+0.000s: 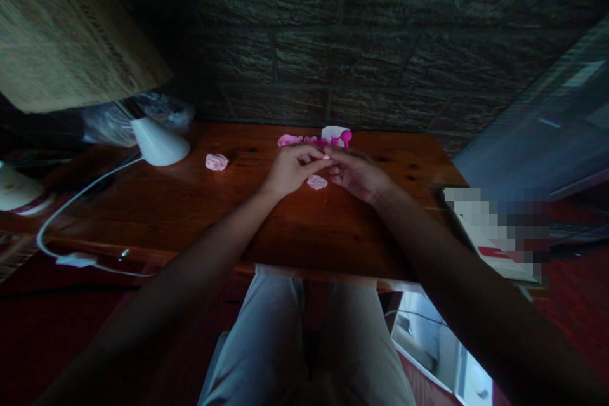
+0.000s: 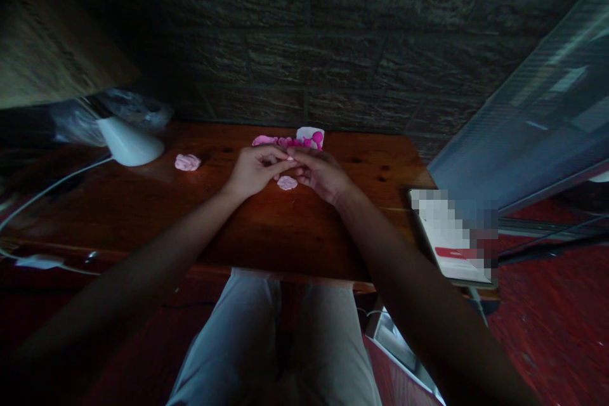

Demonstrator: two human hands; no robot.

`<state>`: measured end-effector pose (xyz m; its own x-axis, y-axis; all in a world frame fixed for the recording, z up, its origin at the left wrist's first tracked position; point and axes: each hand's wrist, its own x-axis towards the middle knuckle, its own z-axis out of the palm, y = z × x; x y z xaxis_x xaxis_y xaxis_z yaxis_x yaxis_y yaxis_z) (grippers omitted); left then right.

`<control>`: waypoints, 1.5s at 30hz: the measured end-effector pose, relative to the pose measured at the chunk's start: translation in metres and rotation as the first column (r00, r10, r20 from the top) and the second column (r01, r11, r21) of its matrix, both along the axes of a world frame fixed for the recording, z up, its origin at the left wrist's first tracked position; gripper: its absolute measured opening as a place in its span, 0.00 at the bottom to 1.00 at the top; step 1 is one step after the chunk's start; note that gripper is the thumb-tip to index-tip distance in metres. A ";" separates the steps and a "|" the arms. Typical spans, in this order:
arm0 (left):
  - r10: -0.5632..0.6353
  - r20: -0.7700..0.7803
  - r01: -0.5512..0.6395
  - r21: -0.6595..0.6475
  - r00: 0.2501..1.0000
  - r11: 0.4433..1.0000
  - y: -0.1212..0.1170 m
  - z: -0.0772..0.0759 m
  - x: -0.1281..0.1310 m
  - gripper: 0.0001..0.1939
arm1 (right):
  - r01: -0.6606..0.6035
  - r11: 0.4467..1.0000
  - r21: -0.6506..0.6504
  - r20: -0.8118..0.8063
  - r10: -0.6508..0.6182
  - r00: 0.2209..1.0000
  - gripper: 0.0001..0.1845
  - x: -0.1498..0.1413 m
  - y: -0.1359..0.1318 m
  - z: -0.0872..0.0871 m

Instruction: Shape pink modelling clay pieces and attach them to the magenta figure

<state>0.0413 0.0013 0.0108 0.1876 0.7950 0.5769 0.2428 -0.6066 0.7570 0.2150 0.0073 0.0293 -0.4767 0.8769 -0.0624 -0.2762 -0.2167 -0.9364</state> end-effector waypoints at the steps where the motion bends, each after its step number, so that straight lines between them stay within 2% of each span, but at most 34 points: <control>1: 0.003 0.013 -0.003 -0.003 1.000 1.000 0.000 0.000 0.000 0.16 | -0.003 1.000 0.006 0.002 0.003 1.000 0.19 0.000 0.000 0.000; 6: -0.012 0.064 0.014 -0.023 0.998 1.000 0.000 0.001 0.000 0.17 | -0.010 1.000 -0.005 -0.028 0.010 1.000 0.21 -0.001 -0.001 0.000; 12: -0.062 0.067 0.065 -0.039 0.996 0.997 0.001 0.002 -0.001 0.17 | 0.025 0.999 -0.036 -0.093 -0.028 0.995 0.17 0.001 0.001 0.000; 19: -0.057 0.080 0.057 -0.005 0.995 0.998 0.003 0.002 -0.004 0.18 | -0.030 0.998 -0.063 -0.124 0.022 0.992 0.16 -0.001 0.002 -0.003; 24: -0.142 0.105 0.146 -0.033 0.984 0.989 0.004 0.005 -0.003 0.20 | -0.049 0.996 -0.074 -0.132 0.039 0.990 0.15 -0.001 0.004 -0.004; 31: -0.148 0.123 0.157 -0.071 0.981 0.985 0.005 0.003 -0.002 0.16 | -0.028 0.996 -0.083 -0.165 0.014 0.986 0.16 0.000 0.004 -0.002; 35: -0.145 0.205 0.164 -0.080 0.968 0.983 0.006 0.000 -0.002 0.16 | -0.001 0.997 -0.072 -0.180 -0.012 0.984 0.16 -0.001 0.004 -0.003; 40: -0.097 0.308 0.161 -0.191 0.946 0.968 0.008 0.000 -0.003 0.18 | -0.004 0.997 -0.077 -0.142 -0.007 0.990 0.14 -0.001 0.005 -0.004; 45: -0.117 0.372 0.213 -0.228 0.921 0.950 0.006 0.003 -0.002 0.13 | -0.027 0.996 -0.086 -0.145 0.014 0.989 0.13 0.001 0.005 -0.002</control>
